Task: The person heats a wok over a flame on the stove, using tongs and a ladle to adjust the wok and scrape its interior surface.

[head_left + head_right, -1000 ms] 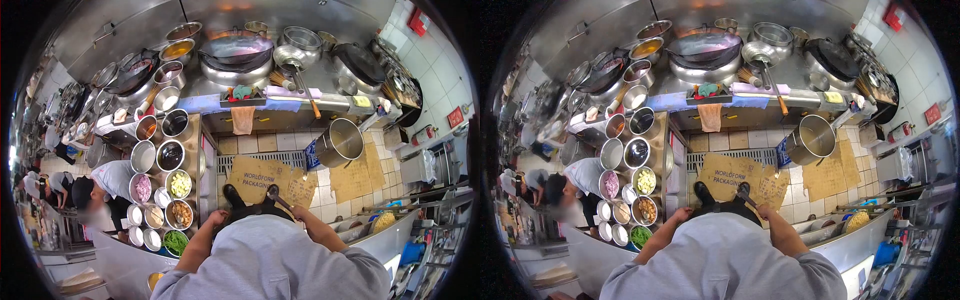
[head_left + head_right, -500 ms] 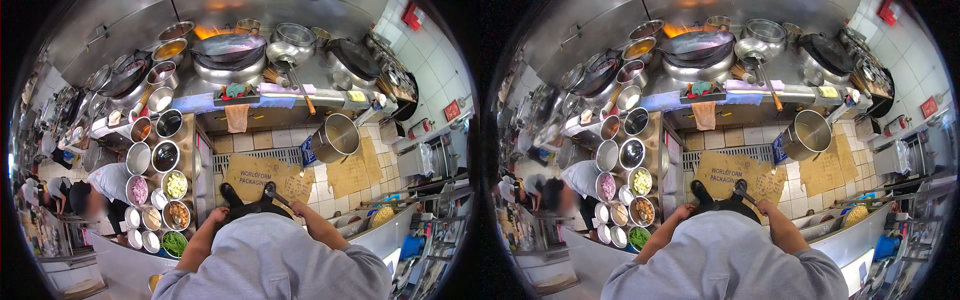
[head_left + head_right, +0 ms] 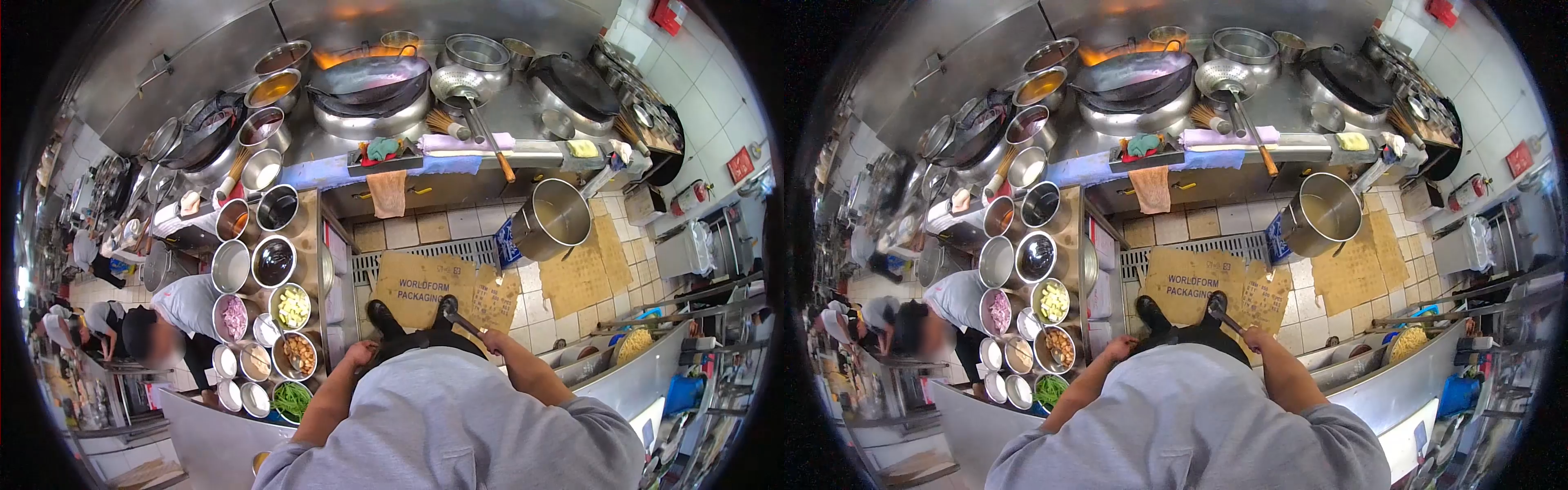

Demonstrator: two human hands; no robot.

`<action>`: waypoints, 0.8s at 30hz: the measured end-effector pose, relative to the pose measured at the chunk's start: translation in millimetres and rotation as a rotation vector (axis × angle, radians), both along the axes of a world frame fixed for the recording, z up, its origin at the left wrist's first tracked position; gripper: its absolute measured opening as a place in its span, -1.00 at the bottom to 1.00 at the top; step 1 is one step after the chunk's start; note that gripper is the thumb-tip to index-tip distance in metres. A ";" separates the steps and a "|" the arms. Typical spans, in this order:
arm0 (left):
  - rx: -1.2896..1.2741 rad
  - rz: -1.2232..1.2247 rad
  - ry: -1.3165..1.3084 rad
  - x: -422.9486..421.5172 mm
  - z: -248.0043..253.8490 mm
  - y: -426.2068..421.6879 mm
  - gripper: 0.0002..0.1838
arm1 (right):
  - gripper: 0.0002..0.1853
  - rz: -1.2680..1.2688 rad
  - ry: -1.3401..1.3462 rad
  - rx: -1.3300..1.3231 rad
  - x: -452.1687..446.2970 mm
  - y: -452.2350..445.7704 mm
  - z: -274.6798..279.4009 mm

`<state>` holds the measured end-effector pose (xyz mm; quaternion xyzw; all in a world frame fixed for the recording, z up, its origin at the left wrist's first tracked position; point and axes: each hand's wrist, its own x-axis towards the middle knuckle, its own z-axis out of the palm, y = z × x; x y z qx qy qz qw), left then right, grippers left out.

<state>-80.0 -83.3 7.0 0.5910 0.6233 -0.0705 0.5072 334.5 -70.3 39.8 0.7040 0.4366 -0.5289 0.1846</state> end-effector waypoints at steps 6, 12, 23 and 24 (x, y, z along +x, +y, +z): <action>0.115 -0.053 0.033 -1.0 3.1 2.7 -0.70 | -0.42 0.096 0.011 -0.003 -1.7 5.9 -0.8; 0.045 0.028 0.016 -1.9 -0.1 4.2 -0.70 | -0.40 0.136 0.007 0.021 -2.0 5.9 -0.3; 0.112 -0.023 0.045 3.9 25.2 5.1 -0.72 | -0.39 0.181 -0.025 -0.032 -5.6 7.0 18.4; 0.112 -0.022 0.044 4.2 25.4 5.5 -0.72 | -0.40 0.151 -0.018 -0.031 -6.5 7.2 21.8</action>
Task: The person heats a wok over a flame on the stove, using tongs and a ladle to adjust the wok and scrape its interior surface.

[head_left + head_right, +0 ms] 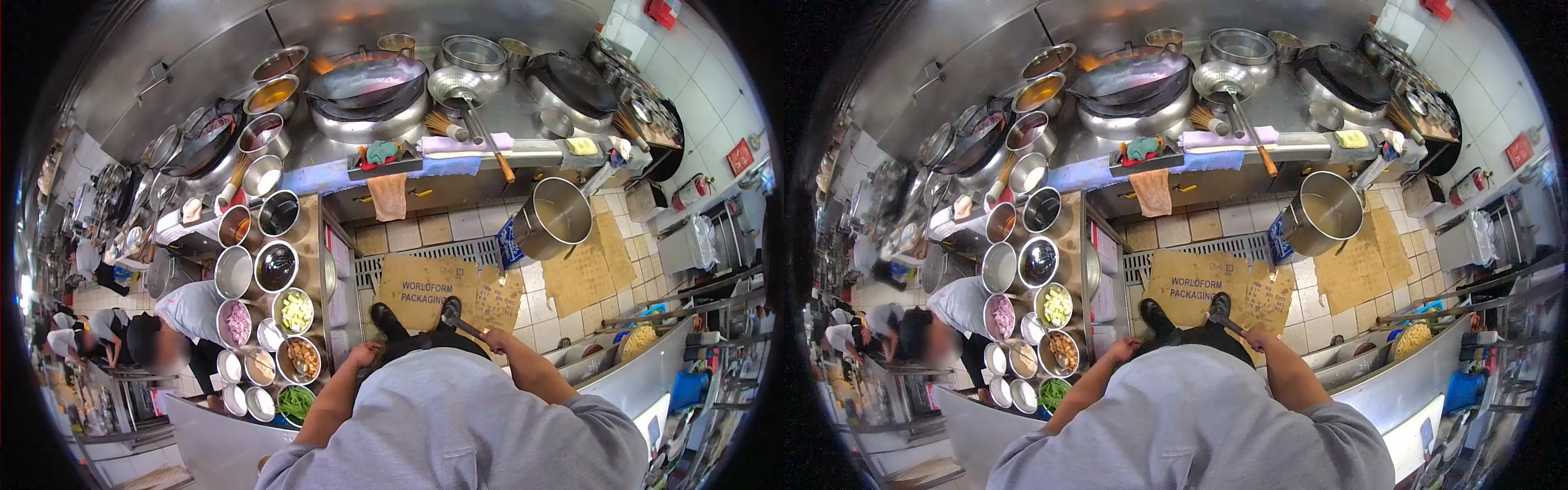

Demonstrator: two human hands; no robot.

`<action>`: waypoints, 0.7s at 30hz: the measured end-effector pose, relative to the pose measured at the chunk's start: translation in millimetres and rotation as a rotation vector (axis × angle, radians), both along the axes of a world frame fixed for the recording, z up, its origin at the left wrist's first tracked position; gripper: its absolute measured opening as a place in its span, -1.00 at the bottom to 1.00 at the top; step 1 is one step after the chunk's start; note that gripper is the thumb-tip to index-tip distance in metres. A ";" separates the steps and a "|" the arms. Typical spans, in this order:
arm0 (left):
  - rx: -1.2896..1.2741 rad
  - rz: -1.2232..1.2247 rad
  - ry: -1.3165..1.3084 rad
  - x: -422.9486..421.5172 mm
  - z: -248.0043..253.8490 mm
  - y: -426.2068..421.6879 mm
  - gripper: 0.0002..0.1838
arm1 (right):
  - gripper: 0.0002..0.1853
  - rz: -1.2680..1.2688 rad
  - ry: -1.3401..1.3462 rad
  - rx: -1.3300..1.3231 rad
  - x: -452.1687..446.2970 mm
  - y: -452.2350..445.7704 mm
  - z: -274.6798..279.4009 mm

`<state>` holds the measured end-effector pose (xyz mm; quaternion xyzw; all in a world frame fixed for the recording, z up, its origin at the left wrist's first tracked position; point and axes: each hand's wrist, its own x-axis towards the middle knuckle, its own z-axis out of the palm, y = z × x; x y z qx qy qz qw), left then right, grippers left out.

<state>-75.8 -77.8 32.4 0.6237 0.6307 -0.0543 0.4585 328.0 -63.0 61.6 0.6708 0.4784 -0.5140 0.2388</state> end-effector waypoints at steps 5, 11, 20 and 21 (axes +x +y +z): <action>-0.036 -0.028 0.017 1.0 1.0 1.0 -0.72 | -0.41 -0.041 -0.009 -0.024 1.1 -1.1 -12.5; -0.041 0.013 0.007 3.0 3.7 0.0 -0.72 | -0.44 -0.115 0.032 -0.003 1.2 -4.2 -12.7; -0.036 0.001 0.005 4.6 18.9 -1.8 -0.72 | -0.45 -0.155 0.059 -0.006 0.2 -6.5 -10.1; -0.037 0.000 0.005 5.8 22.5 -1.4 -0.72 | -0.45 -0.180 0.065 -0.005 0.2 -6.7 -9.6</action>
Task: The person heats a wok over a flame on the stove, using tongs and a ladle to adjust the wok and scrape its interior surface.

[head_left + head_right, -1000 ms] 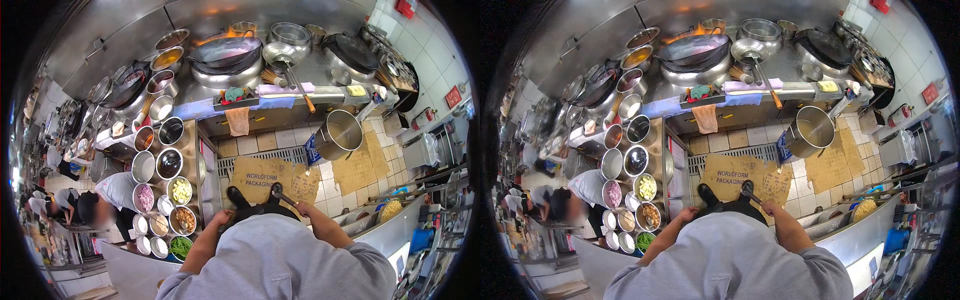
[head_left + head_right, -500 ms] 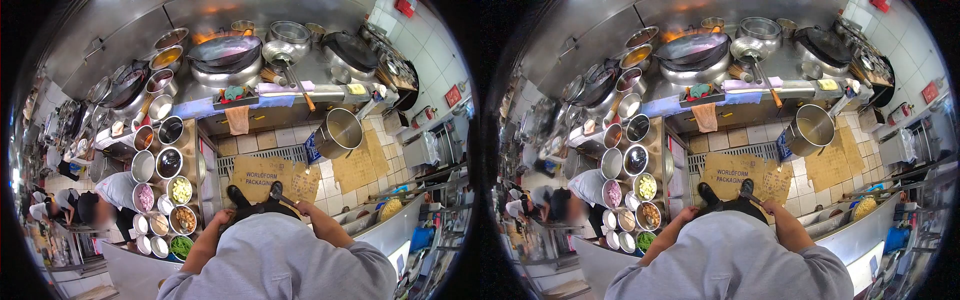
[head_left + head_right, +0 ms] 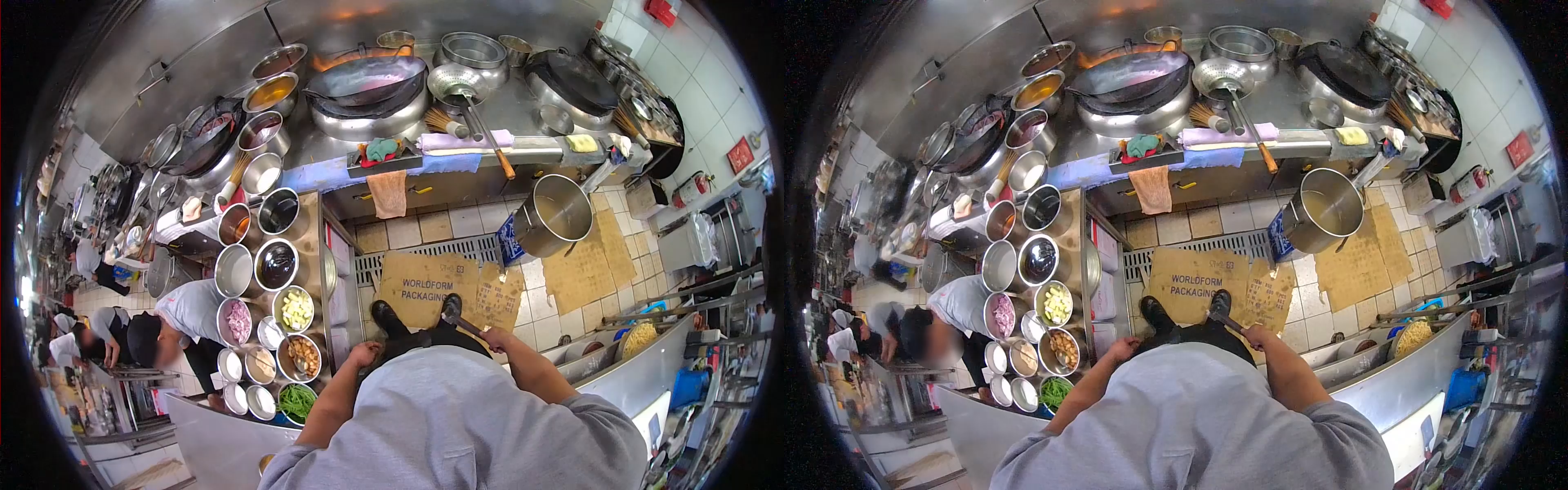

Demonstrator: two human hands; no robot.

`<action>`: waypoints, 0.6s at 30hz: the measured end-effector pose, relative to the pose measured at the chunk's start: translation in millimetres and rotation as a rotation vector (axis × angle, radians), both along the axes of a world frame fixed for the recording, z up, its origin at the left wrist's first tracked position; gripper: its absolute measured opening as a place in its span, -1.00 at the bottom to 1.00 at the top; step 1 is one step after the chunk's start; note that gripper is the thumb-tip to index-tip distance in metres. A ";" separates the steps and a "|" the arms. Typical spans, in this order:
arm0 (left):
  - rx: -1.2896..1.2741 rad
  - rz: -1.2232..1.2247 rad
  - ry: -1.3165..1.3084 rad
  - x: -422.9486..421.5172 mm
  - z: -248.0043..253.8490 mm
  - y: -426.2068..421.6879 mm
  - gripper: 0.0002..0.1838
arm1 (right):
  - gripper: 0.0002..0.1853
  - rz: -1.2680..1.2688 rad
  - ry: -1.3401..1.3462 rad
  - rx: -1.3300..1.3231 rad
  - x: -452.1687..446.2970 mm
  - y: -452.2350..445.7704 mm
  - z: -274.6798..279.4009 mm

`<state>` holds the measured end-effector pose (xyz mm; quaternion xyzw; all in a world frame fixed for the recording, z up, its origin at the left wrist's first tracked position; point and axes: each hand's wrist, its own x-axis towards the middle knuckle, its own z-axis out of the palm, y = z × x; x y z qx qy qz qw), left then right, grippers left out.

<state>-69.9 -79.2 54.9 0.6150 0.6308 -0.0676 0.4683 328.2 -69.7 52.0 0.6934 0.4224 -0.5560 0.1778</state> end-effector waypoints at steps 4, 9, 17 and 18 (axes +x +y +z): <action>0.000 0.007 0.033 1.6 3.2 -0.6 -0.72 | -0.47 0.058 0.003 0.007 -0.6 1.7 4.9; 0.009 0.023 -0.007 0.9 -5.7 -1.0 -0.72 | -0.45 0.028 -0.005 0.003 -1.0 1.0 1.8; -0.007 0.021 0.007 0.9 -7.3 -0.5 -0.73 | -0.48 -0.014 -0.031 0.020 -0.7 0.1 4.2; -0.008 0.021 0.007 1.2 -5.5 -0.6 -0.73 | -0.49 -0.025 -0.023 0.018 -0.5 0.0 3.7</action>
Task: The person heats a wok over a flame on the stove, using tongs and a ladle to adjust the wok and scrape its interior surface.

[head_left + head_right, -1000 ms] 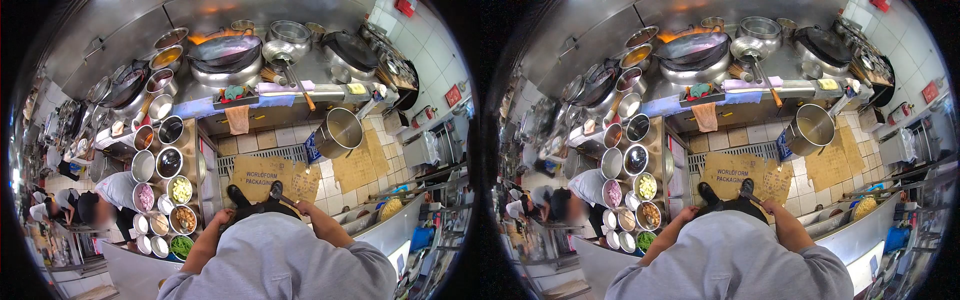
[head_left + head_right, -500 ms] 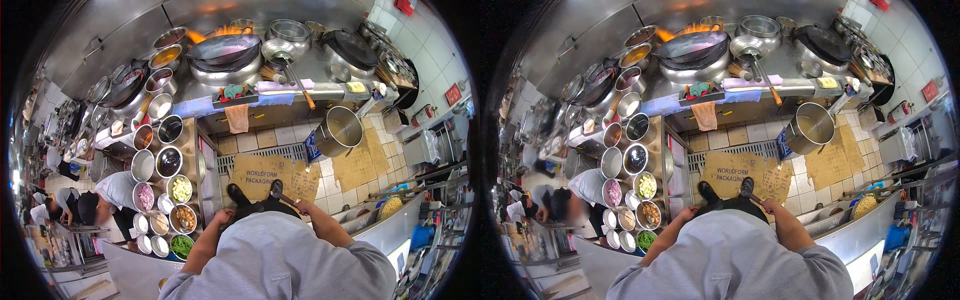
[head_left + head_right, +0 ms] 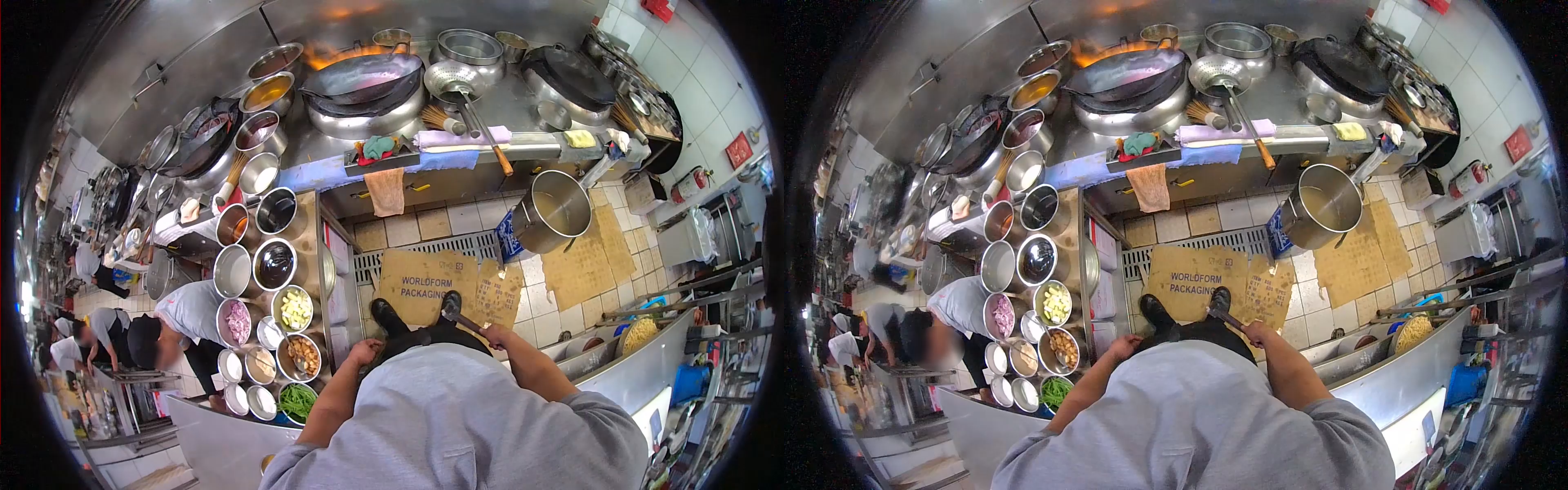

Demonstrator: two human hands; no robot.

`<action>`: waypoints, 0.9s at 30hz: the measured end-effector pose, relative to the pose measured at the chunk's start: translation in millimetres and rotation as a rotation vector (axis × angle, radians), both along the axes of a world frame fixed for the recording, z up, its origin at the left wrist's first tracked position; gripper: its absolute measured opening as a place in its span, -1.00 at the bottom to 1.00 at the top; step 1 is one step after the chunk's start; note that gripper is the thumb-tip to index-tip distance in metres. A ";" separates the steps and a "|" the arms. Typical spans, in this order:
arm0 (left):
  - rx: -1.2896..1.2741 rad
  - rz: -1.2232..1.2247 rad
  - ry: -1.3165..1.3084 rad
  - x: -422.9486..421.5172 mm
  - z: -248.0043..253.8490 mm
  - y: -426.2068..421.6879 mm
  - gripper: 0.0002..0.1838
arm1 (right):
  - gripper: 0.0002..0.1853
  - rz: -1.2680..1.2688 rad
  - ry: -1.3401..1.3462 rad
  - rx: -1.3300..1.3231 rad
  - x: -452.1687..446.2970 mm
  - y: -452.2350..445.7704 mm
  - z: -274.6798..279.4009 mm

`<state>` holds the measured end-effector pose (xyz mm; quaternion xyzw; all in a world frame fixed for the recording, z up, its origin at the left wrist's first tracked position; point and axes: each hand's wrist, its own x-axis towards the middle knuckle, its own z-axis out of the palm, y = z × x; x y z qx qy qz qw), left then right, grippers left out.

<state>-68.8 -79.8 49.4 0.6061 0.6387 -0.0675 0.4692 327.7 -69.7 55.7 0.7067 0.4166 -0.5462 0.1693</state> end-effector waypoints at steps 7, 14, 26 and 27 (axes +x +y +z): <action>0.030 -0.004 -0.010 -4.4 -11.4 -1.4 -0.71 | -0.45 -0.076 0.009 -0.012 -3.4 -0.2 6.0; 0.053 -0.024 -0.027 -7.4 -21.9 -2.1 -0.71 | -0.44 0.008 -0.020 -0.004 -3.7 2.0 8.7; 0.036 -0.014 -0.016 -8.9 -29.1 -3.1 -0.71 | -0.46 0.057 -0.021 -0.001 -1.0 2.0 0.2; 0.036 -0.014 -0.016 -6.9 -21.7 -2.5 -0.71 | -0.45 0.069 -0.003 -0.013 -0.7 2.0 0.4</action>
